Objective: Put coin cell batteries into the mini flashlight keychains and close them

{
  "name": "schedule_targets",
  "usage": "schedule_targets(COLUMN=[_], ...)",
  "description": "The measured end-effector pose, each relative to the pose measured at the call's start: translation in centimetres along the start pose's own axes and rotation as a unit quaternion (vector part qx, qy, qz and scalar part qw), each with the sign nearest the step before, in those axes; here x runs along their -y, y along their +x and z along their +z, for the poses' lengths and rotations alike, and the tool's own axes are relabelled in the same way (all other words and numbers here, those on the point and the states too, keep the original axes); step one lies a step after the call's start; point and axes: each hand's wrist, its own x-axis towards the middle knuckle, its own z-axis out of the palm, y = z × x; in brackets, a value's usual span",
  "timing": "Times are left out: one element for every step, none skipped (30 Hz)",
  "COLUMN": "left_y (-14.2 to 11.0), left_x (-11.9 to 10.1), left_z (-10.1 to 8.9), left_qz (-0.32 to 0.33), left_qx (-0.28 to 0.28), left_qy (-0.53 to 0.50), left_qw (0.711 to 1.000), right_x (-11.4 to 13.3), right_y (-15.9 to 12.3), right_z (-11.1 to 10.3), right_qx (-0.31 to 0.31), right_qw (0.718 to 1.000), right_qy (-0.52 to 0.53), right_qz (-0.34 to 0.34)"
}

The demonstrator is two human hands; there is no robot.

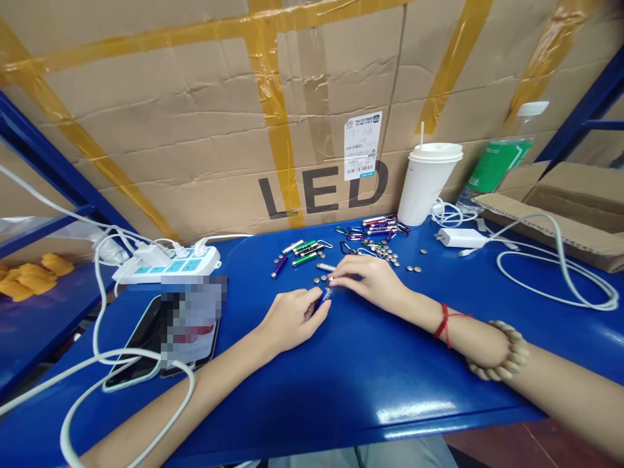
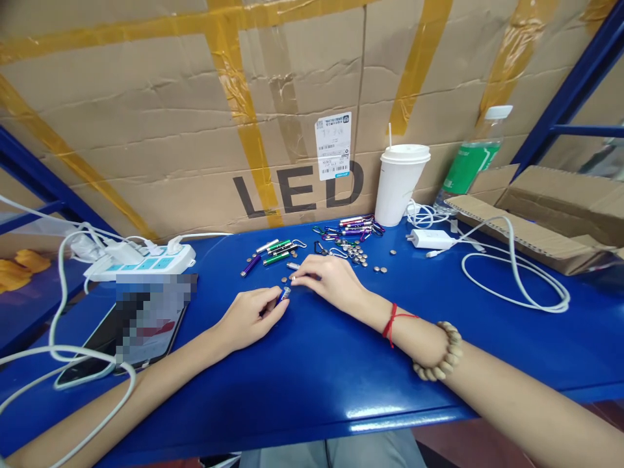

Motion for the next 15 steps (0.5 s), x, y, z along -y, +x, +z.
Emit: schedule_targets(left_y=[0.0,0.0,0.0,0.0,0.0,0.0,-0.1,-0.1,-0.1,-0.1,-0.1,-0.1,-0.1,-0.1,-0.1], left_x=[0.0,0.0,0.0,0.0,0.0,-0.1,-0.1,-0.1,-0.1,-0.2,-0.2,-0.2,-0.2,-0.2,-0.2], left_z=[0.0,0.0,0.0,0.0,0.0,-0.1,-0.1,-0.2,-0.2,-0.2,-0.3,-0.3,-0.3,-0.3,-0.3], left_qz=[-0.001,-0.002,-0.002,-0.001,0.001,0.003,0.005,0.006,0.008,0.009,0.010,0.010,0.008,0.006,0.003], left_qx=[-0.002,-0.004,-0.006,-0.008,-0.010,-0.012,-0.013,-0.015,-0.015,-0.015,-0.013,-0.011,-0.008,-0.007,-0.005], left_qy=[0.003,0.006,0.009,0.013,0.017,0.020,0.023,0.025,0.027,0.030,0.034,0.038,0.040,0.043,0.045], left_qw=[1.000,1.000,1.000,1.000,1.000,1.000,1.000,1.000,0.999,0.999,0.999,0.999,0.999,0.999,0.999], right_x=[0.1,0.2,0.4,0.7,1.0,1.2,1.4,1.5,1.5,1.5,1.5,1.4,1.4,1.4,1.4], right_y=[0.0,0.0,0.0,0.0,0.0,-0.1,-0.1,-0.1,-0.1,-0.1,-0.1,0.0,0.0,0.0,0.1], right_z=[0.0,0.0,0.0,0.1,0.2,0.2,0.3,0.4,0.4,0.4,0.5,0.4,0.4,0.4,0.4], right_qx=[-0.030,-0.049,-0.058,-0.060,-0.061,-0.065,-0.070,-0.074,-0.075,-0.072,-0.065,-0.057,-0.050,-0.043,-0.039], right_qw=[0.999,0.998,0.996,0.995,0.994,0.993,0.991,0.991,0.990,0.989,0.988,0.987,0.986,0.985,0.984], right_qy=[0.018,0.040,0.060,0.076,0.089,0.098,0.105,0.111,0.118,0.127,0.138,0.149,0.160,0.169,0.175], right_qz=[-0.002,-0.006,-0.012,-0.021,-0.029,-0.034,-0.035,-0.033,-0.031,-0.025,-0.018,-0.010,-0.003,0.004,0.010])
